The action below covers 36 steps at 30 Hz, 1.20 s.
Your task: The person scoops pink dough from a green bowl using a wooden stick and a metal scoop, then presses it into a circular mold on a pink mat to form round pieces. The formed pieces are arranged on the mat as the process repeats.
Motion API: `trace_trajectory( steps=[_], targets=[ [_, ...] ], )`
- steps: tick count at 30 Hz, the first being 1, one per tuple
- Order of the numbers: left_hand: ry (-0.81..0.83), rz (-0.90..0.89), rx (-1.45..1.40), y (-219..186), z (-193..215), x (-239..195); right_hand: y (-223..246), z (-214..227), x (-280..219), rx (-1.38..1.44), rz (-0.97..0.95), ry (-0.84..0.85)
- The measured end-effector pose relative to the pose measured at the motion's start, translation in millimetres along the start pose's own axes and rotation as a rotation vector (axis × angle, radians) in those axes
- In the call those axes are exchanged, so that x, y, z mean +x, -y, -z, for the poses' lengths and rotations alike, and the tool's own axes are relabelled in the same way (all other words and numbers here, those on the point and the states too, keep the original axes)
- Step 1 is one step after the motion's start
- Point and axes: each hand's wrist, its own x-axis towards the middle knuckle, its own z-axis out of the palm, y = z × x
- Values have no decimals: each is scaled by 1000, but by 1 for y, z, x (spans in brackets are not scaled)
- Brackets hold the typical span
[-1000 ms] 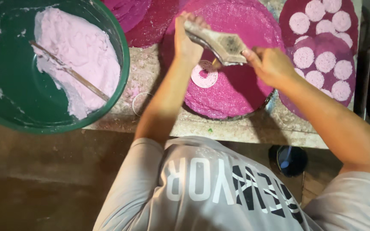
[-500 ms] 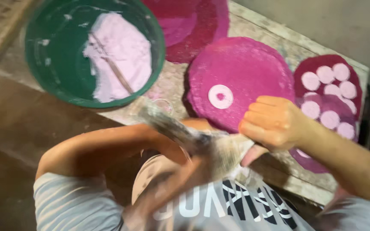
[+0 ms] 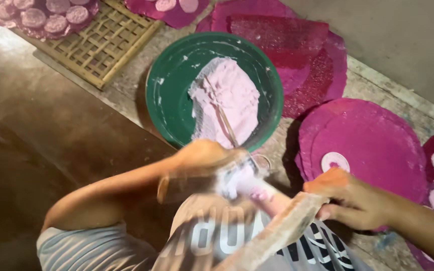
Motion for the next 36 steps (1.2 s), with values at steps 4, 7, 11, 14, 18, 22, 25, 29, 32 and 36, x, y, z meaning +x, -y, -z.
trace_trajectory(
  steps=[4, 7, 11, 14, 18, 22, 25, 29, 32, 36],
  targets=[
    [47, -146, -1132, 116, 18, -18, -4, 52, 52, -899, 172, -107],
    [219, -282, -1686, 144, -12, -10, -12, 81, 98, -1502, 199, -21],
    [120, -373, -1899, 150, -46, 17, -59, 83, 148, -1607, 221, -513],
    [-512, -64, -1391, 178, -42, 27, -115, 41, 178, -1162, -74, -720],
    [-1090, 13, -945, 199, -24, 17, -191, -42, 224, -629, -613, -311],
    [-1267, 126, -755, 195, -16, 21, -222, -54, 226, -804, -877, -130],
    [-1295, 105, -802, 193, -11, 27, -210, -19, 221, -989, -615, -189],
    [-1330, 83, -725, 194, -16, 28, -213, -11, 275, -1016, -503, -125],
    [-1354, 63, -646, 198, -20, 30, -244, -32, 330, -974, -629, 6],
    [-1276, 206, -692, 206, -24, 28, -265, -60, 329, -1052, -415, -50]
  ],
)
